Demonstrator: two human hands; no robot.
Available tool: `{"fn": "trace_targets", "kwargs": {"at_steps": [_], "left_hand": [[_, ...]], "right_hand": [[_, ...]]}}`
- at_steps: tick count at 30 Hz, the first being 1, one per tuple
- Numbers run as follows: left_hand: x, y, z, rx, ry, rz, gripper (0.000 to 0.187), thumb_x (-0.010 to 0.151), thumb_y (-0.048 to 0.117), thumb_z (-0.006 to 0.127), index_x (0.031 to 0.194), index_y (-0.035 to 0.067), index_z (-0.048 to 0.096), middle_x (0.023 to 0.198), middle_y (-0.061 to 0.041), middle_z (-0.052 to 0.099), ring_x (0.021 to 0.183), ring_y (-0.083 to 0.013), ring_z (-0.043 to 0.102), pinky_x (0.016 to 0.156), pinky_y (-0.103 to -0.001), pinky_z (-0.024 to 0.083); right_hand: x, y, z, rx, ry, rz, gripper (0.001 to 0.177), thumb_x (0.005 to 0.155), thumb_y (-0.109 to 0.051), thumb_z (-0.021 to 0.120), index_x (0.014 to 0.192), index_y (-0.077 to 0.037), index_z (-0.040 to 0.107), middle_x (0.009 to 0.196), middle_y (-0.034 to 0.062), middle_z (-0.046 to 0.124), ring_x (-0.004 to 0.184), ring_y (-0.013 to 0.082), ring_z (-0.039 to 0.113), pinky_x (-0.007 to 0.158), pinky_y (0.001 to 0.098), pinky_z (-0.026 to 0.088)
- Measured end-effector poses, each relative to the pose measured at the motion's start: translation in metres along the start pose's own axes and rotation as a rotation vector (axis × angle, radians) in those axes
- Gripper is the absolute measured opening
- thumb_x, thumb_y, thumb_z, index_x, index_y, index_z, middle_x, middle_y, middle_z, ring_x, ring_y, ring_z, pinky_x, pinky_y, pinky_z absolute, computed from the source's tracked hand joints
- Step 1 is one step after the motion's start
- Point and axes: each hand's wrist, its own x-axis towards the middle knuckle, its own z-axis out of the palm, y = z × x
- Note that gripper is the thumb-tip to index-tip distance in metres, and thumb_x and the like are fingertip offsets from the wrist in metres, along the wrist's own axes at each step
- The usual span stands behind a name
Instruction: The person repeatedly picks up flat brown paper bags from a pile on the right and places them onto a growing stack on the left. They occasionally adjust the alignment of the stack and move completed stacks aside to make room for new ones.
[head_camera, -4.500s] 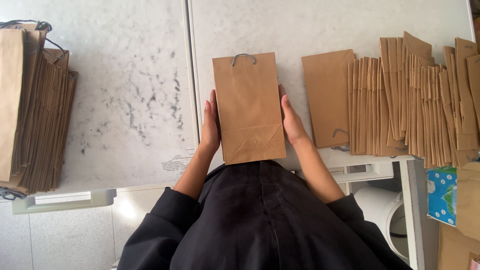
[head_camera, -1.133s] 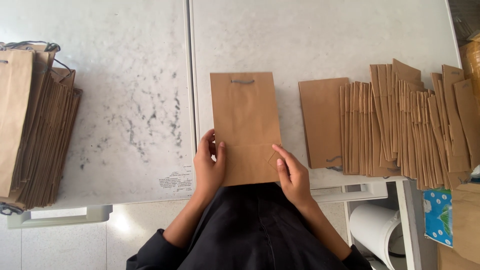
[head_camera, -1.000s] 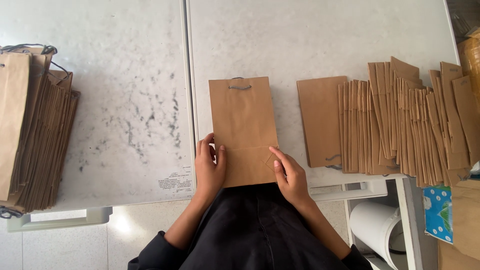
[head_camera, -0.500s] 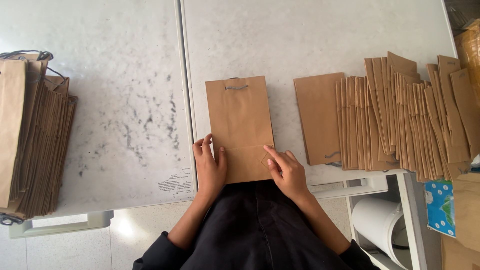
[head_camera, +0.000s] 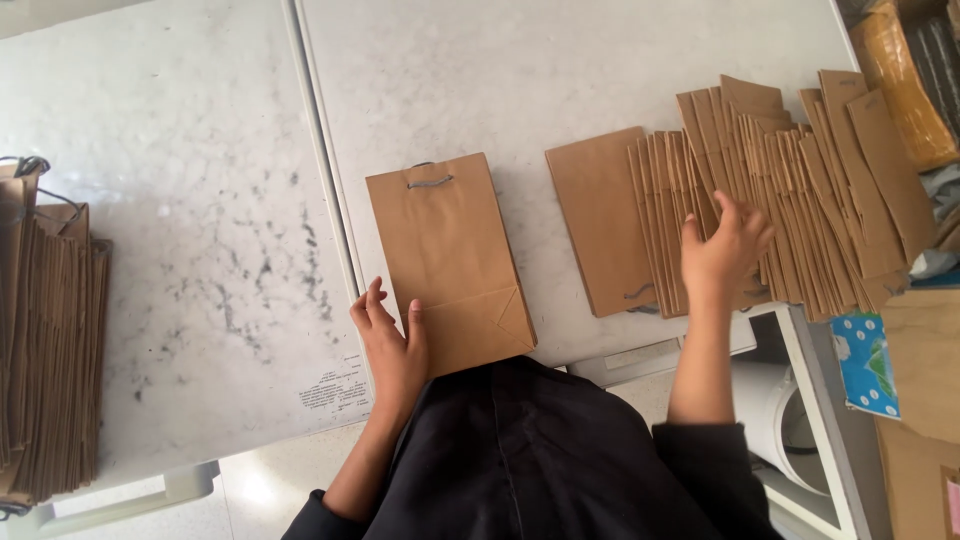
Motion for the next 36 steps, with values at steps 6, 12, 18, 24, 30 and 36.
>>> {"fn": "trace_targets", "kwargs": {"at_steps": [6,12,18,24,30,36], "left_hand": [[0.009,-0.003,-0.002,-0.008,0.015,0.028,0.057,0.099,0.023,0.062,0.147,0.004,0.039,0.125,-0.016,0.042,0.088,-0.0308,0.054,0.074,-0.043,0.049],[0.006,-0.003,-0.005,-0.027,0.027,0.021,0.054,0.1,0.022,0.061,0.145,0.003,0.039,0.125,-0.016,0.041,0.089,-0.028,0.052,0.075,-0.04,0.047],[0.01,-0.001,-0.006,-0.035,0.041,0.055,0.052,0.101,0.02,0.061,0.145,0.002,0.039,0.125,-0.016,0.042,0.088,-0.0281,0.052,0.074,-0.04,0.045],[0.01,0.002,-0.011,-0.049,0.06,0.092,0.052,0.102,0.02,0.06,0.145,0.001,0.039,0.126,-0.016,0.042,0.088,-0.0275,0.051,0.073,-0.039,0.045],[0.017,0.01,-0.026,-0.062,0.087,0.117,0.052,0.1,0.018,0.062,0.144,0.0,0.04,0.125,-0.017,0.043,0.087,-0.0282,0.052,0.074,-0.04,0.045],[0.024,0.021,-0.051,-0.078,0.05,0.136,0.051,0.099,0.012,0.058,0.144,-0.001,0.038,0.132,-0.017,0.042,0.097,-0.0218,0.047,0.089,-0.034,0.045]], "right_hand": [[0.032,0.015,0.009,-0.031,-0.121,0.095,0.048,0.092,-0.018,0.083,0.131,0.001,0.065,0.134,0.0258,0.05,0.123,0.0464,0.044,0.098,0.0613,0.035],[0.034,0.048,0.066,-0.152,-0.106,0.028,0.038,0.096,-0.025,0.078,0.129,-0.008,0.069,0.121,0.019,0.065,0.112,0.0387,0.058,0.092,0.0563,0.04],[0.032,0.071,0.087,-0.321,0.005,-0.1,0.026,0.098,-0.031,0.077,0.118,-0.015,0.076,0.099,0.0087,0.073,0.093,0.026,0.066,0.087,0.043,0.045],[0.033,0.07,0.073,-0.25,0.148,-0.167,0.008,0.097,-0.02,0.076,0.102,-0.015,0.079,0.083,0.0032,0.066,0.078,0.0232,0.063,0.077,0.0393,0.048],[0.034,0.021,0.017,-0.12,0.283,-0.2,0.004,0.098,-0.012,0.074,0.099,-0.015,0.073,0.089,-0.0013,0.057,0.083,0.021,0.058,0.078,0.0372,0.05],[0.064,-0.059,-0.052,-0.108,0.343,-0.231,0.012,0.095,0.001,0.065,0.095,-0.009,0.07,0.103,0.005,0.052,0.098,0.0233,0.047,0.077,0.0336,0.047]]}}
